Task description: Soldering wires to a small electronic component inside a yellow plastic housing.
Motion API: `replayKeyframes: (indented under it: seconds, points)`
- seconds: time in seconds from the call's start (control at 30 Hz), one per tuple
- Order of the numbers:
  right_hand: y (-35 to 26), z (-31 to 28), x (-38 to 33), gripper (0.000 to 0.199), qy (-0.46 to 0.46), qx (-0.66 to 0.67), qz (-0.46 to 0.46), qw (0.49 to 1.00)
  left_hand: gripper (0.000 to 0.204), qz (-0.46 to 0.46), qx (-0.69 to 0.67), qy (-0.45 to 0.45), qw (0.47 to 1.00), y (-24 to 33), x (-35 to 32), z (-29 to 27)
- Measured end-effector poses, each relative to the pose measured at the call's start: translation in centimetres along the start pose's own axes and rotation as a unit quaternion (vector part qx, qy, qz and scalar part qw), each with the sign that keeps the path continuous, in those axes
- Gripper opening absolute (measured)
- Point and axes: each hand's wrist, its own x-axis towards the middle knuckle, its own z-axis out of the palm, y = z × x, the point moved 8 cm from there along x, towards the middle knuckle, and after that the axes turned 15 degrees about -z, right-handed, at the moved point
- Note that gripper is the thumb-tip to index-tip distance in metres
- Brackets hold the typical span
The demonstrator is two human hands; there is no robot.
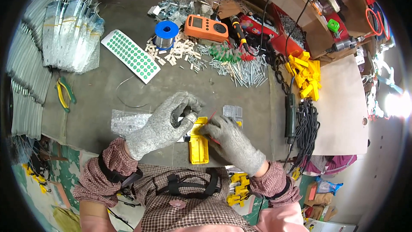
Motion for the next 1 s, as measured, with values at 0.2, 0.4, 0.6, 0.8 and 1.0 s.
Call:
replayKeyframes:
  seconds: [0.2,0.4,0.6,0.8,1.0]
  points:
    - [0.1,-1.2,0.8,0.021,0.049,0.067,-0.011,0.996,0.024,0.047,-0.038,-0.004,0.998,0.6,0.5,0.6]
    - [2.0,-2.2,0.0,0.022,0.062,0.116,0.051,0.99,0.035,0.138,0.082,-0.06,0.985,2.1,-1.5,1.8]
    - [5.0,-4.2,-1.8,0.02,0.24,0.067,0.1,0.963,0.076,-0.038,0.467,-0.073,0.88,0.3,-3.8,0.1]
    - [1.3,-4.3,-1.6,0.036,0.069,0.091,0.086,0.99,0.062,0.303,0.642,0.15,0.688,7.8,-7.4,1.6]
    - [0.8,-4.4,-3.7,0.032,0.181,0.128,0.007,0.975,0.067,0.026,0.486,-0.043,0.872,11.2,-3.2,4.9]
